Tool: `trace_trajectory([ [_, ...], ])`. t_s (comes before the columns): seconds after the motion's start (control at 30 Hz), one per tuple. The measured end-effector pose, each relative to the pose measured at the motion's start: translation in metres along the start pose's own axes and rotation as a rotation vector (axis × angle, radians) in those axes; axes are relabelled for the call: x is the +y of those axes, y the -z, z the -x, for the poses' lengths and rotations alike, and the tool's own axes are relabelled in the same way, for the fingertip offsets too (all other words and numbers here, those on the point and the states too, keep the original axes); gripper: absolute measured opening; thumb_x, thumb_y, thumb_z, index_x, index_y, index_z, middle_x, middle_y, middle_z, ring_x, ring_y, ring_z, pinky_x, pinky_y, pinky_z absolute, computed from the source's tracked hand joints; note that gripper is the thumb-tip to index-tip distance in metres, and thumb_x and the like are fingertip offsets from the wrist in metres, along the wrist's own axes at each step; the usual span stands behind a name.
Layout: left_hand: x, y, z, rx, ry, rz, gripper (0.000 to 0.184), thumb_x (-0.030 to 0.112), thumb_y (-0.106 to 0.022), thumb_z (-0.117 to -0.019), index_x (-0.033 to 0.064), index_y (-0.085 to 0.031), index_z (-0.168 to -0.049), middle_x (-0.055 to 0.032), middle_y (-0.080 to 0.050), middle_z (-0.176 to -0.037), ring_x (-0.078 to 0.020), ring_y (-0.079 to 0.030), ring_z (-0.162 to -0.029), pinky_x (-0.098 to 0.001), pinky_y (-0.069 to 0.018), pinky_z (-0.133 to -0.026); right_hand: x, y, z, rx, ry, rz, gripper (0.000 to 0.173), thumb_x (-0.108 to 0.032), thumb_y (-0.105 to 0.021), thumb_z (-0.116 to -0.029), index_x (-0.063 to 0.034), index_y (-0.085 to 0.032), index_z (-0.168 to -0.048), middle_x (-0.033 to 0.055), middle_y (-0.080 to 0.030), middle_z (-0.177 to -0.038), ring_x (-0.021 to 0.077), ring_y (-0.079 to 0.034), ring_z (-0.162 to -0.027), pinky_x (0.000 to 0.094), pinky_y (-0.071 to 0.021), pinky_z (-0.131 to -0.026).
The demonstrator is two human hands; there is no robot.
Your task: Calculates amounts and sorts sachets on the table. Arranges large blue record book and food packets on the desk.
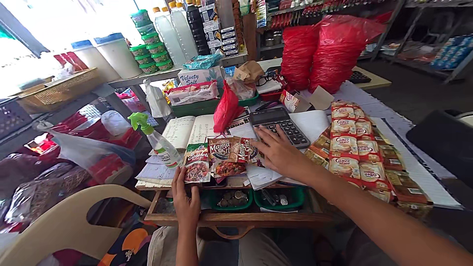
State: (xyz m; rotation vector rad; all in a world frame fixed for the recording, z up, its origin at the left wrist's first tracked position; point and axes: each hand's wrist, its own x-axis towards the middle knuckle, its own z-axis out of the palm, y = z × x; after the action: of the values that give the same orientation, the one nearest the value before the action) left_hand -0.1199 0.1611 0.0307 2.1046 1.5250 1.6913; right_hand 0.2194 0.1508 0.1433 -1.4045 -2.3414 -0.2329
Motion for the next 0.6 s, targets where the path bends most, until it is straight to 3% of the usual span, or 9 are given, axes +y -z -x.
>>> trace_trajectory([
  [0.17,0.0,-0.001,0.001,0.002,-0.007,-0.001,0.057,0.015,-0.051,-0.0898,-0.0053,-0.053,-0.143,-0.0253,-0.044,-0.155,-0.0313,-0.044,-0.144,-0.0416,-0.039,-0.118,0.014,0.003,0.003,-0.076,-0.09,0.073,0.062,-0.007,-0.073,-0.0897,-0.0136,-0.054,-0.149,0.0193,-0.036,-0.163,0.0357,-0.026,-0.155,0.0679,-0.0155,-0.123],
  [0.3,0.0,-0.002,0.001,0.01,-0.003,0.002,0.057,0.015,-0.052,-0.0896,-0.0057,-0.053,-0.142,-0.0254,-0.045,-0.154,-0.0315,-0.044,-0.144,-0.0414,-0.04,-0.117,0.019,0.003,0.0,-0.083,-0.161,0.024,0.069,-0.002,-0.075,-0.089,-0.0057,-0.048,-0.152,0.0242,-0.035,-0.162,0.0389,-0.032,-0.152,0.0588,-0.0296,-0.121],
  [0.37,0.0,-0.002,0.001,0.008,-0.002,0.002,0.056,0.016,-0.052,-0.0899,-0.0054,-0.054,-0.142,-0.0248,-0.045,-0.154,-0.031,-0.044,-0.144,-0.0411,-0.0396,-0.117,0.021,0.01,-0.003,-0.036,-0.211,-0.034,0.069,0.001,-0.072,-0.0903,-0.0038,-0.044,-0.154,0.0262,-0.034,-0.161,0.0394,-0.038,-0.148,0.0506,-0.0371,-0.119],
  [0.5,0.0,-0.003,0.001,0.007,-0.005,-0.004,0.057,0.016,-0.053,-0.0896,-0.0053,-0.054,-0.142,-0.0248,-0.046,-0.153,-0.0305,-0.045,-0.144,-0.0415,-0.0386,-0.118,0.037,0.028,-0.012,0.157,-0.302,-0.096,0.075,0.004,-0.075,-0.0864,0.0,-0.042,-0.154,0.0308,-0.028,-0.162,0.0464,-0.04,-0.145,0.0539,-0.0419,-0.115],
  [0.6,0.0,-0.002,0.001,0.008,-0.005,-0.004,0.056,0.018,-0.052,-0.0904,-0.0041,-0.054,-0.142,-0.0242,-0.046,-0.154,-0.0302,-0.044,-0.144,-0.0415,-0.038,-0.118,0.042,0.036,-0.016,0.221,-0.375,-0.081,0.066,-0.001,-0.068,-0.0942,0.0016,-0.04,-0.154,0.0289,-0.023,-0.165,0.0436,-0.041,-0.145,0.049,-0.0449,-0.113],
])
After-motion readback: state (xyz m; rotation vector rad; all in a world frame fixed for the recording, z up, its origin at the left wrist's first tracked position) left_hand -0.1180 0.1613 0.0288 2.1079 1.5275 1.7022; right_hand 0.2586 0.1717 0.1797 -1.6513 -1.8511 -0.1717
